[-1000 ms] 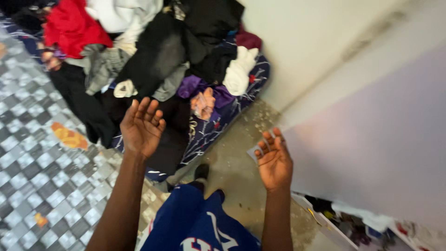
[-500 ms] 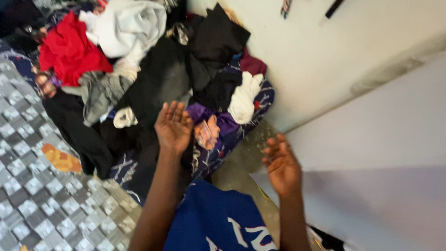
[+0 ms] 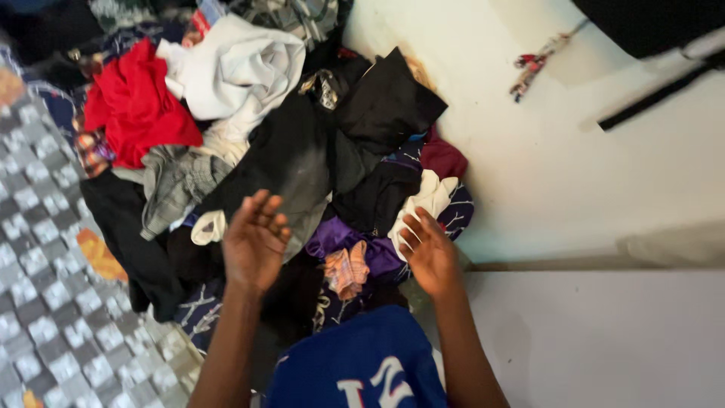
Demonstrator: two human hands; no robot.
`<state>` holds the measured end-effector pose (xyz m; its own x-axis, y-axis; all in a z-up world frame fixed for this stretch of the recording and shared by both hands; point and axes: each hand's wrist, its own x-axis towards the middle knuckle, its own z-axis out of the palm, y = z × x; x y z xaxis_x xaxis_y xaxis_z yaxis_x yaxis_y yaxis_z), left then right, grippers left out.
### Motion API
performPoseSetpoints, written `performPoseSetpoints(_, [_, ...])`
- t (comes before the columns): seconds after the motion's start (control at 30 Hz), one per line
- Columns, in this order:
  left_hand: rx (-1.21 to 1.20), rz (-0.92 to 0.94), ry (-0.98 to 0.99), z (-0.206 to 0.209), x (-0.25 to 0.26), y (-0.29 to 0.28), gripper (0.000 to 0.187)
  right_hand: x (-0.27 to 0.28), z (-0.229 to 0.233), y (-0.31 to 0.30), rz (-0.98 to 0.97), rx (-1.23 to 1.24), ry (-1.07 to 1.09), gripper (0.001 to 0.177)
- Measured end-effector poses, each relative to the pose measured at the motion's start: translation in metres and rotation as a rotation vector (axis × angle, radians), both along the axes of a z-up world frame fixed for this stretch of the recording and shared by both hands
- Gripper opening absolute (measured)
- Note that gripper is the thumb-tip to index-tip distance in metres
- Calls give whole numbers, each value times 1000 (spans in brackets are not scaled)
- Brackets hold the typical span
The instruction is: The person selects a pair of black trousers from a pile of clothes, spreads them flat on a table, and folds them into a rectangle before placing them inside an open suitcase.
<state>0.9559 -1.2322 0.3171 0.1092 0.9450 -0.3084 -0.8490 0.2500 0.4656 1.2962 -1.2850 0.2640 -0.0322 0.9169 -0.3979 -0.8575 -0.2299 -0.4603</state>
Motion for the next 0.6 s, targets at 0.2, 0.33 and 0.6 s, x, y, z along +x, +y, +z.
performPoseSetpoints(0.2, [-95,211,-8,11,15,32,29,24,-29,132,171,-23,-60,30])
performPoseSetpoints(0.33, [-75,326,5,14,35,73,32,57,-54,224,269,10,-291,32])
performPoseSetpoints(0.6, [-117,512,75,35,61,100,34,97,-144,422,264,695,-1981,47])
